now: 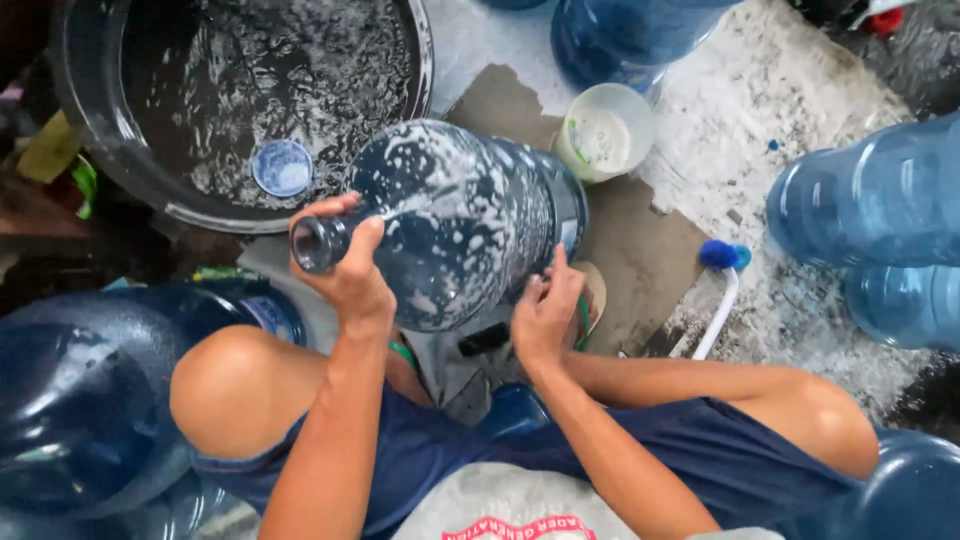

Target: The person scrubs the exterior of a large blue water dispenser bottle using a small brush and soapy water. They rotate the bottle to clean different sides and dip the brush into a nearby container of soapy water as needed.

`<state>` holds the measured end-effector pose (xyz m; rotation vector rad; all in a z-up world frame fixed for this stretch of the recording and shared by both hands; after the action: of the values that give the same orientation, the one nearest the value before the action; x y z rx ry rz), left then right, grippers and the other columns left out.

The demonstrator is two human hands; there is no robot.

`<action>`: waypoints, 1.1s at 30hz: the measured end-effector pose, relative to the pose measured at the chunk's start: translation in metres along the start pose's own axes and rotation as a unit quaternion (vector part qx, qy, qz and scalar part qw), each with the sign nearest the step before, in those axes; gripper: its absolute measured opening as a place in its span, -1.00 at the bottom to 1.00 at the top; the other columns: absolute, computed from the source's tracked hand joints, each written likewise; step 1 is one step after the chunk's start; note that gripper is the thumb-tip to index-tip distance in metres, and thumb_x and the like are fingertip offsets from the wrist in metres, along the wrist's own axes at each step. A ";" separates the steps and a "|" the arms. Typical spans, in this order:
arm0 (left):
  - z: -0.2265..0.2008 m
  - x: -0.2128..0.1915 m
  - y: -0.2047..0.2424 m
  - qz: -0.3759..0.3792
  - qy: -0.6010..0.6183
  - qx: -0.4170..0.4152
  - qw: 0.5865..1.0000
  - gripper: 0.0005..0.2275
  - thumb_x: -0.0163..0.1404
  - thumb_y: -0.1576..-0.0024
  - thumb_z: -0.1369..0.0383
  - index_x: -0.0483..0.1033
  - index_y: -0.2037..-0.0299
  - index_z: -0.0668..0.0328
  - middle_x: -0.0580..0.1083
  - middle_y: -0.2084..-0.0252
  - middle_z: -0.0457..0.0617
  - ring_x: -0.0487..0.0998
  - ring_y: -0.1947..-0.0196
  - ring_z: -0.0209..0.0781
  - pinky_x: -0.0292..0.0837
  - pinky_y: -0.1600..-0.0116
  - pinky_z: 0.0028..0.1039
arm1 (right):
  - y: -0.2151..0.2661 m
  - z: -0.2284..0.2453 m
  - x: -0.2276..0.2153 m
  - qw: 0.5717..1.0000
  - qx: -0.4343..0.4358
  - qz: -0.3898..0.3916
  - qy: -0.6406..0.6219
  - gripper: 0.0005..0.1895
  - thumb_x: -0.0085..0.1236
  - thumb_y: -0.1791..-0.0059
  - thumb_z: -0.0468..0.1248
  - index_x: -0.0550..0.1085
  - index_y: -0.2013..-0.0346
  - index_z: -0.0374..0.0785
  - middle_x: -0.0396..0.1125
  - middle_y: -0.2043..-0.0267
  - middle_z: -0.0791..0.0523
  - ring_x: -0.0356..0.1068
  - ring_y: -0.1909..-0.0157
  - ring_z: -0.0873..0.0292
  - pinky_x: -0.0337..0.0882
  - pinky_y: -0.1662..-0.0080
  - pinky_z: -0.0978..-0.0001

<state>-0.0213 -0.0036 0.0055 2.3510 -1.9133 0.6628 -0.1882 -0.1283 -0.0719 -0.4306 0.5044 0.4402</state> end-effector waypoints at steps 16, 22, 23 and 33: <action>-0.019 0.007 0.011 -0.143 -0.067 -0.088 0.983 -0.70 0.25 0.14 0.58 0.45 0.23 0.33 0.50 0.28 0.07 0.48 0.16 -0.29 0.36 -0.04 -0.43 | 0.090 -0.148 0.082 0.740 -0.247 0.454 0.431 -0.79 -0.11 0.17 -0.23 0.51 0.36 -0.07 0.38 0.39 0.08 0.34 0.23 0.01 0.14 0.16 0.11; -0.012 -0.001 0.003 -0.238 -0.035 -0.191 0.952 -0.72 0.24 0.22 0.63 0.43 0.38 0.22 0.49 0.45 0.02 0.55 0.29 -0.28 0.44 0.11 -0.44 | 0.049 -0.064 -0.016 0.734 0.077 0.545 0.398 -0.66 -0.07 0.29 -0.04 0.59 0.45 -0.10 0.46 0.37 0.04 0.47 0.20 -0.01 0.45 0.23 0.15; -0.018 0.005 0.001 -0.220 -0.032 -0.189 0.956 -0.77 0.16 0.23 0.66 0.40 0.45 0.21 0.47 0.45 0.00 0.52 0.33 -0.21 0.43 0.16 -0.37 | 0.031 -0.032 -0.044 0.763 0.142 0.550 0.308 -0.59 -0.26 0.15 -0.06 0.48 0.28 -0.21 0.39 0.20 -0.02 0.39 0.08 -0.05 0.34 0.10 0.11; -0.011 -0.007 0.011 0.017 0.006 -0.071 0.997 -0.70 0.14 0.33 0.72 0.31 0.47 0.33 0.38 0.56 0.09 0.53 0.38 -0.07 0.42 0.09 -0.35 | -0.046 0.093 -0.047 0.986 -0.082 0.148 -0.013 -0.53 -0.31 -0.10 -0.25 0.14 -0.31 -0.29 0.08 0.28 -0.06 0.18 0.22 -0.19 0.20 0.04 0.29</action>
<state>-0.0362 0.0031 0.0109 2.2279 -1.9313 0.5226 -0.1688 -0.1338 0.0406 -0.5099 0.5111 0.7768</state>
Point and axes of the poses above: each hand's wrist, its own y-axis away from the middle knuckle, its own x-axis out of the palm, z = x × y, the point moved 1 cm from there along -y, towards the middle knuckle
